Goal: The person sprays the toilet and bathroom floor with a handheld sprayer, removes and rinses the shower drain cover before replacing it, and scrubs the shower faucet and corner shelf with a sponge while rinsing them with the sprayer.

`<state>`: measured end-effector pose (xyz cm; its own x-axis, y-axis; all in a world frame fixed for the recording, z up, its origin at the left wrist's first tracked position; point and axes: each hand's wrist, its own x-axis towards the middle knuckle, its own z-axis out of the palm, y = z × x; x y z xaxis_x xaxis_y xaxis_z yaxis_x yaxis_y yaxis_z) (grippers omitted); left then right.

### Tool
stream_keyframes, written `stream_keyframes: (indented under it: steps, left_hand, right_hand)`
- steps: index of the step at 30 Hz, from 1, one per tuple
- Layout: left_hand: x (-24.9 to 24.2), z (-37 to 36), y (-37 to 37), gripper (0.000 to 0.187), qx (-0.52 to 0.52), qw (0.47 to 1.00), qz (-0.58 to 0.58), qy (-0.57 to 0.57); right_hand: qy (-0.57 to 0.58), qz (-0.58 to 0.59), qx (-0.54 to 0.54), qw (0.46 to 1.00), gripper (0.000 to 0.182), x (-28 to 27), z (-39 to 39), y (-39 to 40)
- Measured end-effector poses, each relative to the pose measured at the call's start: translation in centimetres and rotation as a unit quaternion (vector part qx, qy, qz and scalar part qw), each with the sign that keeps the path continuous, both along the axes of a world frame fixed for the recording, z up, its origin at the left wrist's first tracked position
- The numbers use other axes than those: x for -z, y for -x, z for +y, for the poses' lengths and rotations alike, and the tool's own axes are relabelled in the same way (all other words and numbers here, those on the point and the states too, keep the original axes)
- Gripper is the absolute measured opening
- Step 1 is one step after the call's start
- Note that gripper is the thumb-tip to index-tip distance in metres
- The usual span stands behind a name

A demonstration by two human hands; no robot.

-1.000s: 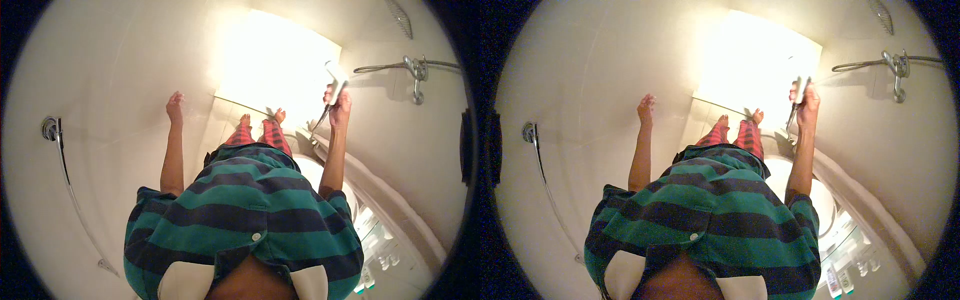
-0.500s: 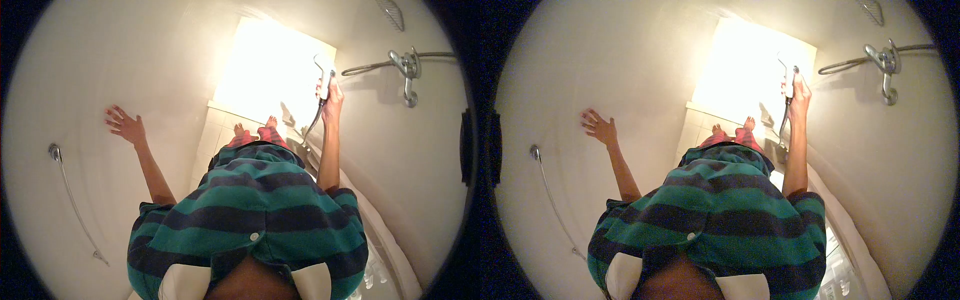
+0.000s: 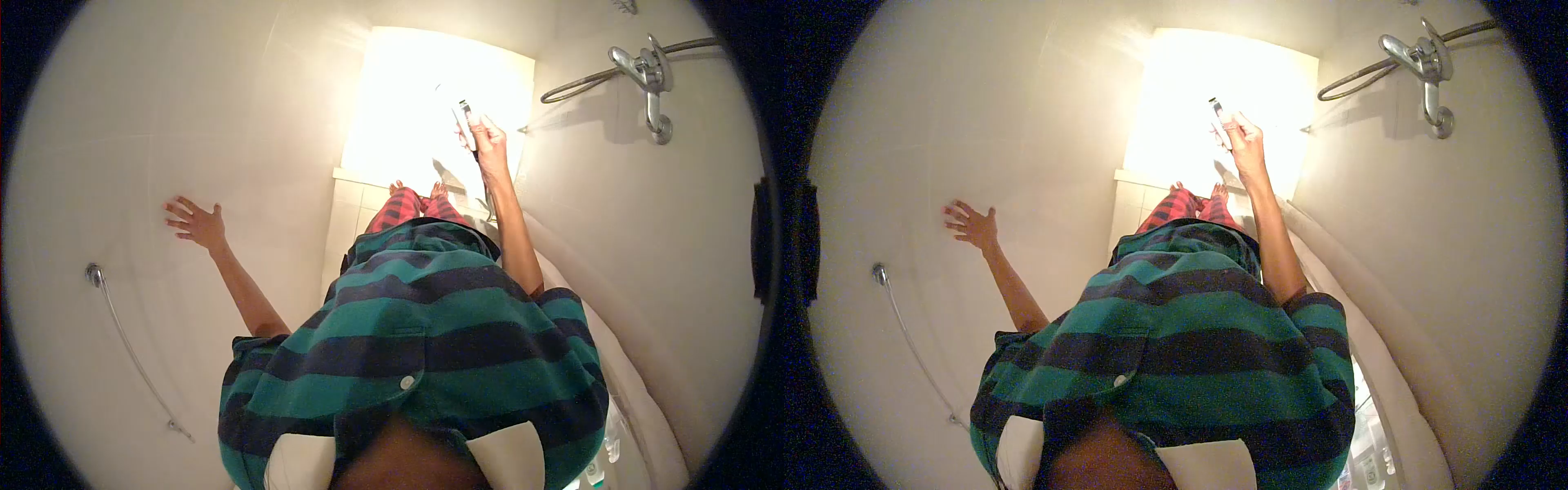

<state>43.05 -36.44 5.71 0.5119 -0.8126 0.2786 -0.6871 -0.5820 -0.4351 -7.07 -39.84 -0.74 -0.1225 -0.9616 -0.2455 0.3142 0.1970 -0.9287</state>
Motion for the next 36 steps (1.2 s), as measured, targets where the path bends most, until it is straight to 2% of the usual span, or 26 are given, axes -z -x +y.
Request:
stream_keyframes:
  steps: [1,2,5,9,10,17,18,21,22,25,26,29,33,34,36]
  left_hand:
    - [0.1,-0.1,-0.1,0.101,-0.001,1.000,-0.001,0.002]
    - [0.0,-0.2,-0.1,0.101,-0.004,1.000,-0.003,0.004]
    - [-0.6,-0.2,0.6,0.100,-0.014,1.000,0.002,-0.003]
    - [0.0,-0.3,0.3,0.100,-0.013,1.000,-0.005,0.003]
    - [-0.1,-0.4,0.4,0.100,-0.012,1.000,-0.009,0.002]
    - [-0.7,-0.2,0.9,0.100,-0.028,0.999,-0.018,-0.025]
    - [-0.9,-0.1,0.7,0.100,-0.020,0.999,-0.024,-0.024]
    - [-0.2,0.0,0.7,0.101,0.011,0.999,-0.034,-0.013]
    - [0.0,0.1,0.2,0.102,0.024,0.999,-0.040,-0.006]
    - [-0.2,0.2,0.1,0.102,0.022,0.999,-0.046,-0.013]
    - [-0.5,0.3,0.4,0.102,0.018,0.999,-0.045,-0.025]
    - [-1.0,0.0,1.6,0.101,0.000,0.999,-0.031,-0.021]
    - [-1.0,0.3,1.1,0.100,-0.003,0.998,-0.049,-0.036]
    - [-0.8,0.3,1.1,0.100,0.001,0.998,-0.047,-0.029]
    - [-0.6,0.1,1.5,0.099,0.000,0.999,-0.041,-0.023]
  right_hand:
    - [-0.006,0.002,-0.015,1.000,0.027,1.0,0.0,0.0]
    - [-0.013,0.054,-0.057,0.997,0.032,2.3,0.6,0.4]
    - [-0.028,-0.022,-0.118,0.992,0.029,-2.4,2.2,-0.5]
    - [-0.014,0.047,-0.102,0.994,0.033,0.0,2.3,-0.9]
    - [-0.050,-0.032,-0.086,0.995,0.033,0.2,2.8,-1.4]
    - [-0.060,-0.051,-0.208,0.975,0.039,0.2,3.1,-1.4]
    - [-0.033,-0.114,-0.215,0.969,0.039,-0.6,3.5,-1.7]
    - [-0.080,-0.114,-0.199,0.970,0.040,-0.2,3.6,-2.2]
    - [-0.110,-0.058,-0.228,0.966,0.039,0.5,3.5,-2.3]
    - [-0.074,-0.003,-0.318,0.945,0.040,-0.6,4.1,-3.1]
    - [-0.022,0.010,-0.305,0.952,0.041,0.0,4.3,-3.9]
    - [-0.023,0.074,-0.303,0.950,0.042,0.3,4.1,-3.8]
    - [-0.051,0.146,-0.382,0.911,0.039,-1.7,4.4,-4.4]
    - [0.006,0.098,-0.321,0.942,0.036,0.7,5.0,-5.2]
    - [0.193,0.258,-0.271,0.907,0.034,2.8,6.0,-5.5]
